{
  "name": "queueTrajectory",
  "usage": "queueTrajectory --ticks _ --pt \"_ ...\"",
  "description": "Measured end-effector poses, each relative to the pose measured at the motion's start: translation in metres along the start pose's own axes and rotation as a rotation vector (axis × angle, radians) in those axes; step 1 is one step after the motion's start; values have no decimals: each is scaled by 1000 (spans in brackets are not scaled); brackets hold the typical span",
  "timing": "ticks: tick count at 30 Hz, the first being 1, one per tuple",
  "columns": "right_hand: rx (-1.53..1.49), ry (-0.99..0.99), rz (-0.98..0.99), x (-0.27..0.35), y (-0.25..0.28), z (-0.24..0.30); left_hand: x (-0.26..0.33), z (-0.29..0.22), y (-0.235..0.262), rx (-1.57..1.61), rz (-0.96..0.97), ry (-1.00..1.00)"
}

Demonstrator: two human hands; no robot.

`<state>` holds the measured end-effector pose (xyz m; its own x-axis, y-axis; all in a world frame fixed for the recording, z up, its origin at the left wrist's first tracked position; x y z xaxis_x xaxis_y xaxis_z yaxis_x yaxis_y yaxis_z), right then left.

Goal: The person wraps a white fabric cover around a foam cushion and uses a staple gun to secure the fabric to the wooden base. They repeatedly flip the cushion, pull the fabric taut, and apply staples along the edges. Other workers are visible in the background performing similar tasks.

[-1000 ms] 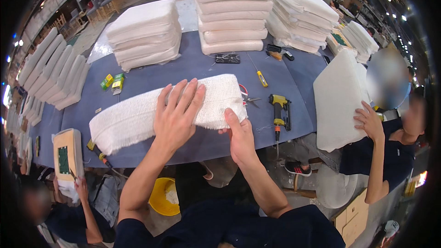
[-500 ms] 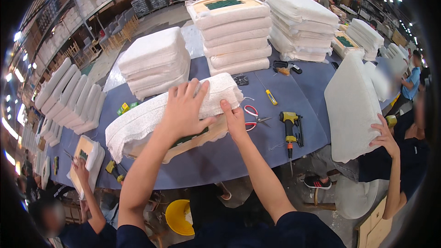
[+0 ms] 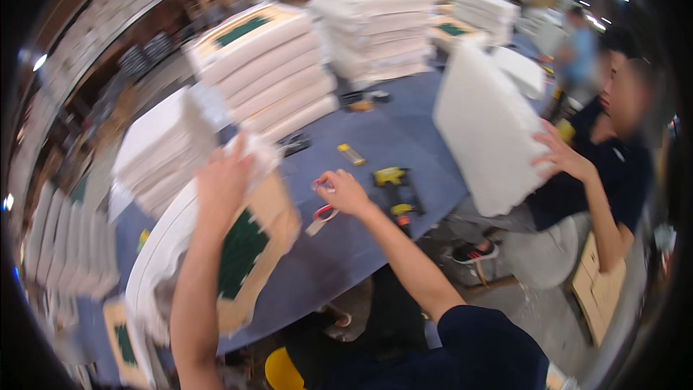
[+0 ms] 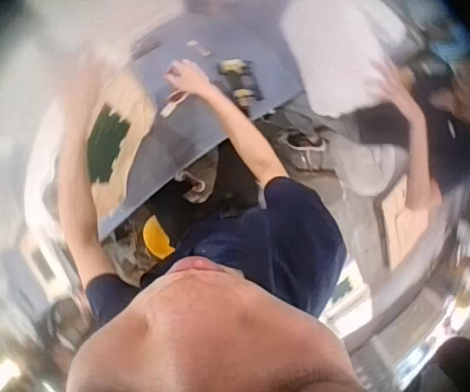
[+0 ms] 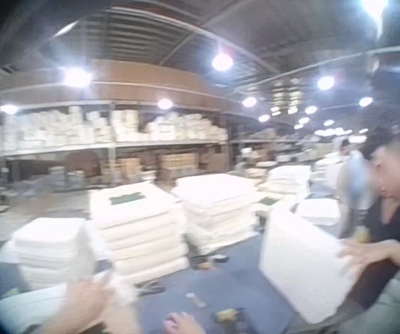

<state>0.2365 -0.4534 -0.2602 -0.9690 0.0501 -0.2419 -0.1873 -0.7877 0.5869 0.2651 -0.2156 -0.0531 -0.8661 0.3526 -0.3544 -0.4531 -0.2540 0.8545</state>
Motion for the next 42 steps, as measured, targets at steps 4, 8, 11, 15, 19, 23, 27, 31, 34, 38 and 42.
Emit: queueTrajectory --ticks 4,8,11,15,19,23,27,31,34,38,42 --pt "583 -347 -271 70 31 -151 4 -1 2 -45 41 37" --pt "488 -340 -137 85 41 -218 -3 9 -12 5 -76 12" --pt "493 -498 74 61 42 -210 3 18 -10 23 -60 -20" --pt "-45 -511 77 15 110 -176 0 23 -15 138 -56 -59" --pt "-579 -234 -61 35 107 7 12 22 -4 51 -50 -3" --pt "-755 -30 -22 50 64 96 21 19 6 96 19 36" --pt "-1152 -206 111 41 3 108 23 15 11 114 11 35" --pt "-1037 -144 91 28 -21 121 25 17 12 82 10 20" --pt "-967 -157 129 22 -33 119 28 18 6 47 -21 23" --pt "-934 -162 181 13 -32 115 28 16 8 34 -45 19" --pt "-865 -3 101 5 -27 117 23 18 2 27 -51 37"
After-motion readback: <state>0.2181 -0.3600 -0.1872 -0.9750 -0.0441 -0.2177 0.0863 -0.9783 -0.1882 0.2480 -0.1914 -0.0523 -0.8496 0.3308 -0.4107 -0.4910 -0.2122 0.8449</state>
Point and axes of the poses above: each hand's wrist, its own x-axis away from the middle knuckle, its own y-axis out of the back of the hand, z = x × y, the point moved 6 cm from there along -x, towards the middle knuckle, and after that the axes turned 9 degrees about -x, right-handed, at the moved point
